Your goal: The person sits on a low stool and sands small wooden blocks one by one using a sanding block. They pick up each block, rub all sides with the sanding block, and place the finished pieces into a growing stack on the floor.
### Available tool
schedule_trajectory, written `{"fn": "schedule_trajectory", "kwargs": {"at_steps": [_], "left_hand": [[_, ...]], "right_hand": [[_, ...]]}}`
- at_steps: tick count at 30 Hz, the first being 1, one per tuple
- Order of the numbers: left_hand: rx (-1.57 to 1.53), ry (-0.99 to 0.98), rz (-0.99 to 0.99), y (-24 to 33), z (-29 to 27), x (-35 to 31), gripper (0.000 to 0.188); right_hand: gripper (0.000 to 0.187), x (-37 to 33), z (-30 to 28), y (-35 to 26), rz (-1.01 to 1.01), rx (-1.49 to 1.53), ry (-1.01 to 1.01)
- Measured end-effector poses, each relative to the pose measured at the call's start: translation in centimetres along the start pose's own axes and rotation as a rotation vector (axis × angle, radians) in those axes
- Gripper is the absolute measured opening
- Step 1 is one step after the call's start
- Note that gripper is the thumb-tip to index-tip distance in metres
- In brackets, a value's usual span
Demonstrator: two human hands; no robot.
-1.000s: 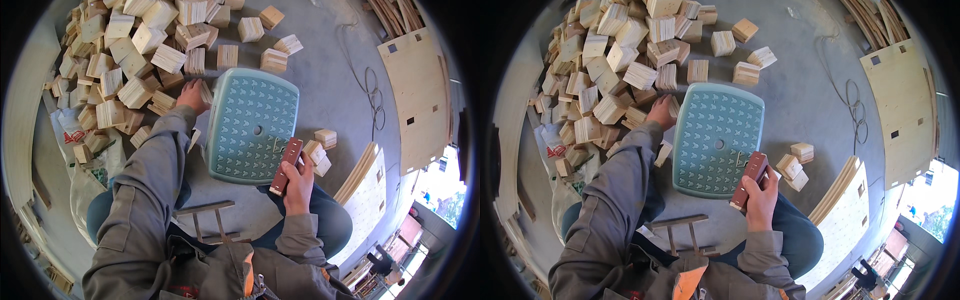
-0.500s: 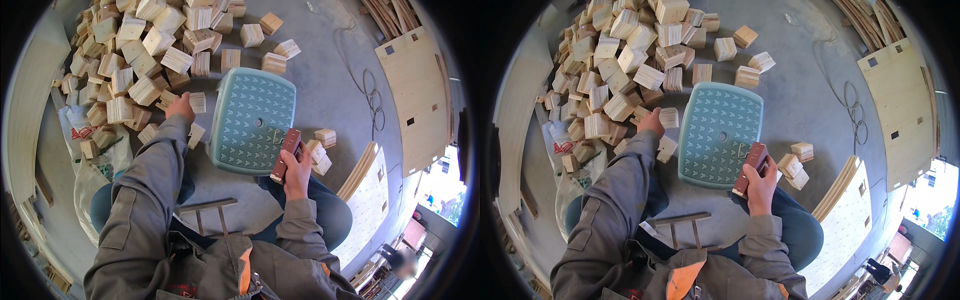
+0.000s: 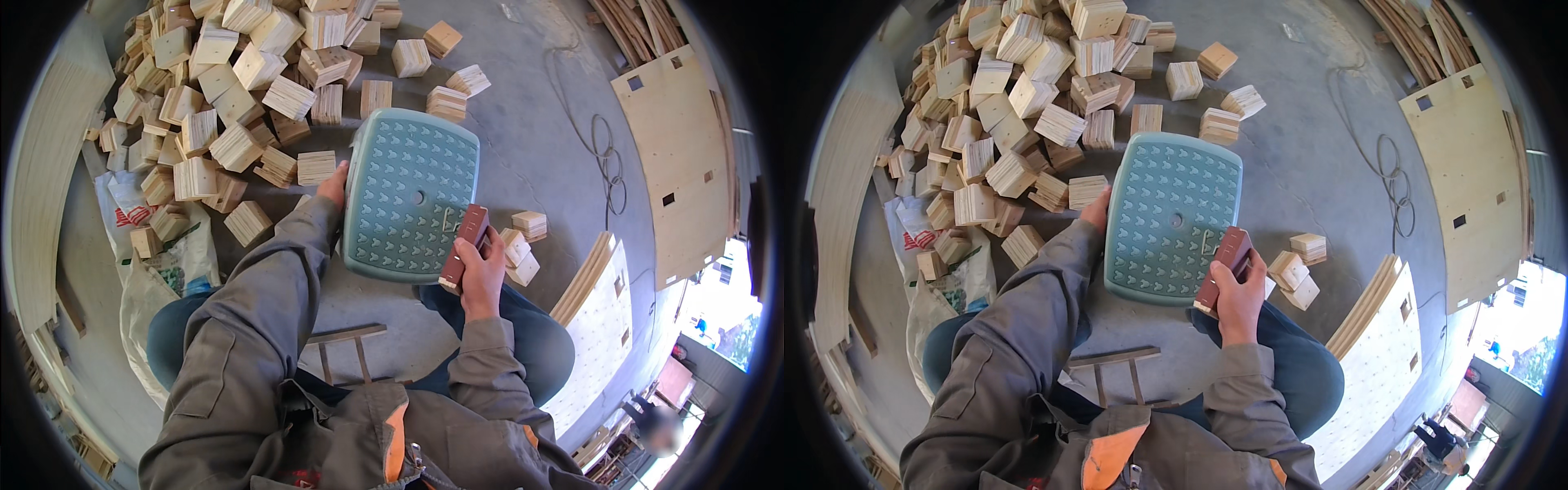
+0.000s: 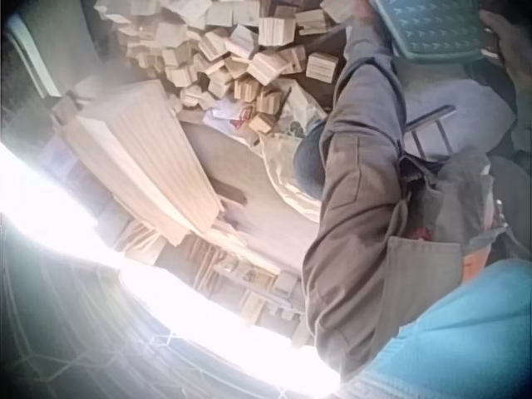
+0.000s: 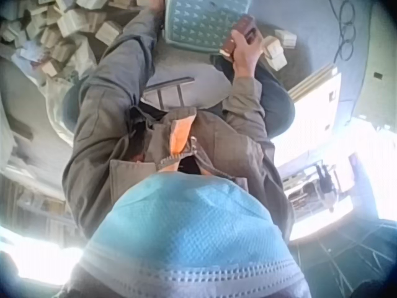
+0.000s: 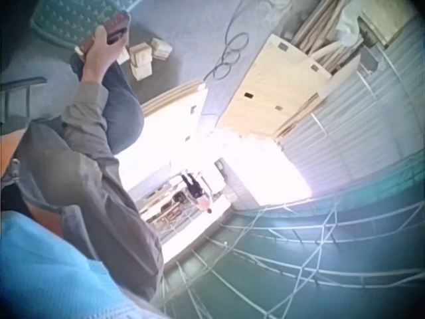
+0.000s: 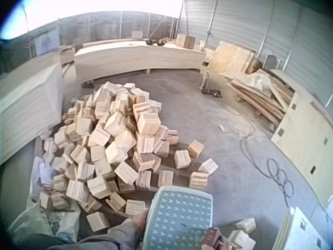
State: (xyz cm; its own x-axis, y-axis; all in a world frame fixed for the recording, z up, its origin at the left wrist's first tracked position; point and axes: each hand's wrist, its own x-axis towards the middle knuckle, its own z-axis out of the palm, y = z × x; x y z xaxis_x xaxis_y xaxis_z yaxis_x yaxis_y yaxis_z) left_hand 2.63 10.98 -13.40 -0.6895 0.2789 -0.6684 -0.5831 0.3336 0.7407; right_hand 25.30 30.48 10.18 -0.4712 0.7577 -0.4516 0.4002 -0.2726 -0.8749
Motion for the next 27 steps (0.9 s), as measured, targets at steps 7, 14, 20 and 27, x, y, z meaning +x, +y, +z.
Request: {"fn": "schedule_trajectory", "kwargs": {"at_steps": [7, 14, 20, 27], "left_hand": [[-0.456, 0.011, -0.096, 2.7, -2.2, -1.0, 0.074], [-0.659, 0.103, -0.076, 1.9, -7.4, -2.5, 0.062], [-0.337, 0.223, 0.059, 3.0, -7.9, -3.0, 0.051], [0.417, 0.344, 0.176, -0.3, -9.8, -3.2, 0.054]], "right_hand": [[0.076, 1.5, 2.6, -0.4, -0.076, -0.054, -0.062], [0.088, 3.9, 6.4, -0.3, -0.204, -0.228, -0.177], [0.087, 4.1, 6.7, -1.1, -0.150, -0.140, -0.201], [0.082, 3.7, 6.3, -1.1, -0.118, -0.075, -0.197]]}}
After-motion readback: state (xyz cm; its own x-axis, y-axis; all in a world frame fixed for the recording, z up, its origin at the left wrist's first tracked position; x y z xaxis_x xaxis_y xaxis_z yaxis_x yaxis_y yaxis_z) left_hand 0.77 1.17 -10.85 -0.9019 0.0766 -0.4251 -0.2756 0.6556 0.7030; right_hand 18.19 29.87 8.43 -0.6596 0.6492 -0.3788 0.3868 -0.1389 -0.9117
